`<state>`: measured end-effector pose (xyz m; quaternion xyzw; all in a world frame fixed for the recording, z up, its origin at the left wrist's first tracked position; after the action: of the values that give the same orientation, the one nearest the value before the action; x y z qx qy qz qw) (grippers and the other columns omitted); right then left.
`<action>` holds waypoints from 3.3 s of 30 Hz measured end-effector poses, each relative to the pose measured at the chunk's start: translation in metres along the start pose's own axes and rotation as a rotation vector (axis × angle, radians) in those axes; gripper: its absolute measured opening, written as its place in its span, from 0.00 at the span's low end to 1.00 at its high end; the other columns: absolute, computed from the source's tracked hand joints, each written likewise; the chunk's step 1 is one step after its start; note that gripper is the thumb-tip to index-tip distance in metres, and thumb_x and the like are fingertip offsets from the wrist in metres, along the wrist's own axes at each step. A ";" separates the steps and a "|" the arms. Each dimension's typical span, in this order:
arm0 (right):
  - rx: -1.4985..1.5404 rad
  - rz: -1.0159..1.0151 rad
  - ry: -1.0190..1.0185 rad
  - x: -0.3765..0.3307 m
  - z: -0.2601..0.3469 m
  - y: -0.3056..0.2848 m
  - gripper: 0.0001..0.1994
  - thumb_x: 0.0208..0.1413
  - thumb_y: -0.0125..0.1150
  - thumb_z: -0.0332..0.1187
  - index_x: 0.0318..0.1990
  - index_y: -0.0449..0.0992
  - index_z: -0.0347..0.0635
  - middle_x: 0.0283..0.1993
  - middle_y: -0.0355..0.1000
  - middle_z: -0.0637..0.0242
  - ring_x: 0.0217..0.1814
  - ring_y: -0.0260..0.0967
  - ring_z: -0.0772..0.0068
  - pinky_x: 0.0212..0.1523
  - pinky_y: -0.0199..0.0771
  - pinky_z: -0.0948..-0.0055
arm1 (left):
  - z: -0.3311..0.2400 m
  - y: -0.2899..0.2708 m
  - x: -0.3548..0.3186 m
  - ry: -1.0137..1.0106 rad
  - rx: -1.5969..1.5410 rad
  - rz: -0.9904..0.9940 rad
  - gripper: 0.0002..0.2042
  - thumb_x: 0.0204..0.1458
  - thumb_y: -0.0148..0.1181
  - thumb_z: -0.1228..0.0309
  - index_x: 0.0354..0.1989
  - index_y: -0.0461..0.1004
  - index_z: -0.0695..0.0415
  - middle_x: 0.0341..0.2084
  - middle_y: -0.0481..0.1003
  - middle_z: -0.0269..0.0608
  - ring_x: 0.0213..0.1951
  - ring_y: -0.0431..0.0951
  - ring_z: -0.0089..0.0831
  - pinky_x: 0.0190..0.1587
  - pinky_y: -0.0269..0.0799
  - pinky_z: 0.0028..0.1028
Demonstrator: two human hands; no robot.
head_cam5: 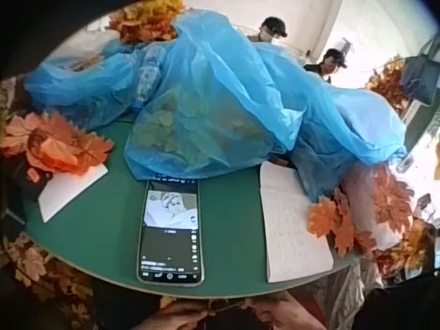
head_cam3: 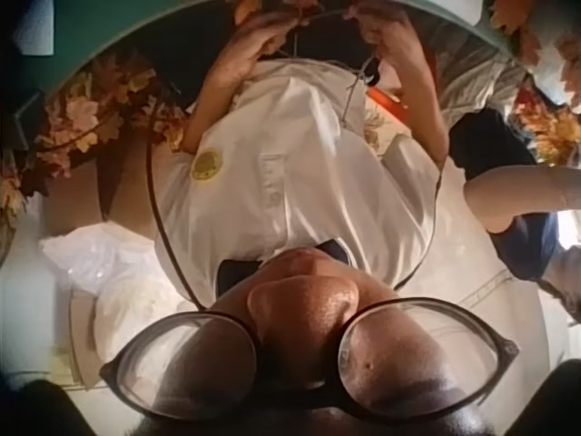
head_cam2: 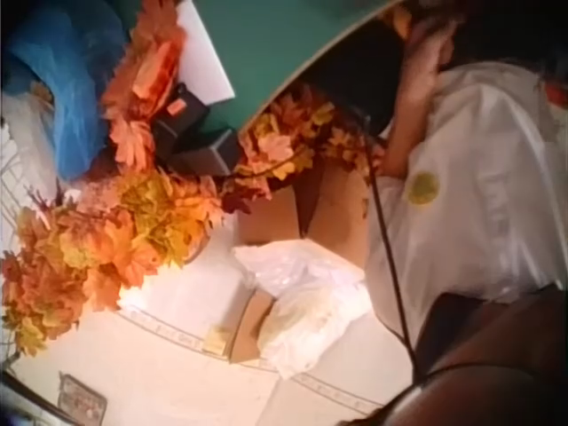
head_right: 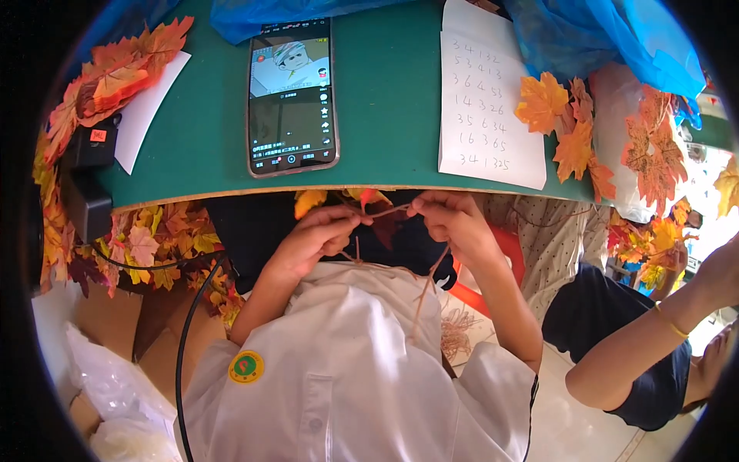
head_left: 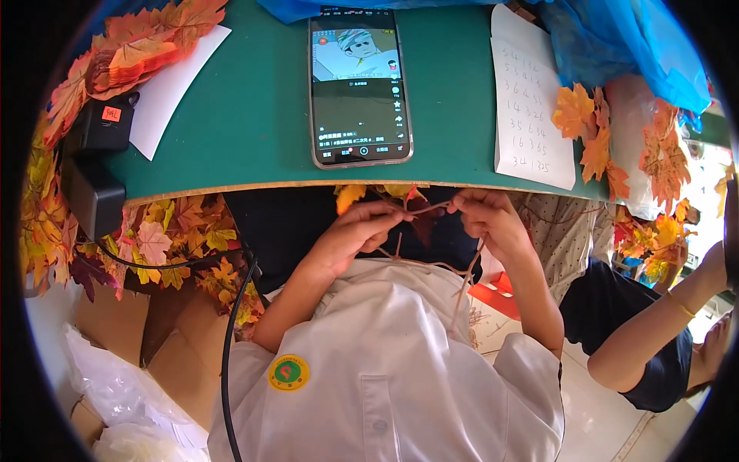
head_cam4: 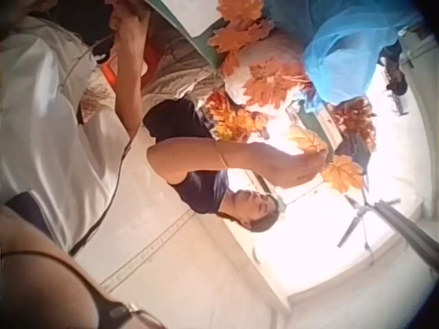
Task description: Manually assembling artificial autumn leaves onto stems at a workstation.
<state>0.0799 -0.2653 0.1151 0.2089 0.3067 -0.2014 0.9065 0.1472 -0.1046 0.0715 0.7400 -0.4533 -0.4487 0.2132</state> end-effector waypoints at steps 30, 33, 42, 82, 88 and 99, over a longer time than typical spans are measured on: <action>-0.175 0.114 0.081 -0.028 0.010 -0.002 0.09 0.60 0.57 0.29 0.43 0.77 0.35 0.26 0.70 0.73 0.16 0.45 0.89 0.18 0.43 0.81 | -0.175 -0.082 -0.239 0.686 1.858 -1.724 0.17 0.54 0.61 0.66 0.52 0.71 0.57 0.54 0.68 0.53 0.58 0.61 0.54 0.58 0.57 0.40; -0.067 0.198 0.105 -0.033 0.005 0.010 0.09 0.61 0.56 0.29 0.44 0.76 0.34 0.24 0.65 0.75 0.15 0.43 0.89 0.17 0.41 0.81 | -0.167 -0.066 -0.209 0.535 1.860 -1.682 0.15 0.55 0.60 0.67 0.49 0.73 0.57 0.50 0.71 0.49 0.54 0.67 0.50 0.57 0.58 0.39; -0.247 0.263 0.030 -0.050 0.009 0.037 0.09 0.61 0.58 0.30 0.43 0.77 0.33 0.19 0.60 0.79 0.16 0.47 0.90 0.19 0.42 0.80 | -0.009 0.045 -0.057 0.012 0.212 0.029 0.21 0.66 0.44 0.58 0.45 0.74 0.66 0.33 0.78 0.43 0.33 0.78 0.28 0.36 0.73 0.25; -0.369 0.171 -0.114 -0.023 -0.032 0.003 0.07 0.64 0.53 0.27 0.45 0.72 0.33 0.40 0.74 0.64 0.39 0.72 0.78 0.40 0.75 0.76 | -0.002 0.036 0.039 0.096 0.004 0.026 0.11 0.59 0.58 0.68 0.43 0.76 0.62 0.34 0.78 0.41 0.35 0.76 0.24 0.36 0.70 0.22; -0.412 0.194 -0.133 -0.026 -0.033 0.011 0.07 0.63 0.54 0.26 0.43 0.72 0.31 0.35 0.75 0.63 0.36 0.74 0.76 0.38 0.76 0.75 | -0.005 0.039 0.036 0.080 0.007 0.065 0.11 0.59 0.58 0.68 0.44 0.77 0.61 0.32 0.78 0.37 0.31 0.73 0.21 0.34 0.68 0.21; -0.818 0.001 -0.578 -0.048 0.025 0.044 0.12 0.55 0.61 0.22 0.47 0.70 0.34 0.35 0.75 0.62 0.35 0.75 0.73 0.39 0.73 0.75 | 0.007 0.036 0.029 0.146 0.101 0.189 0.09 0.59 0.59 0.65 0.42 0.76 0.58 0.29 0.75 0.32 0.30 0.72 0.19 0.33 0.68 0.21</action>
<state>0.0788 -0.2296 0.1753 -0.2280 0.0965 -0.1137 0.9622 0.1289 -0.1468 0.0800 0.7345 -0.5266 -0.3481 0.2493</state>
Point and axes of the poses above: each hand's wrist, its own x-axis towards the middle knuckle, its own y-axis out of the palm, z = x × y, the point moved 10 cm from there along x, towards the middle knuckle
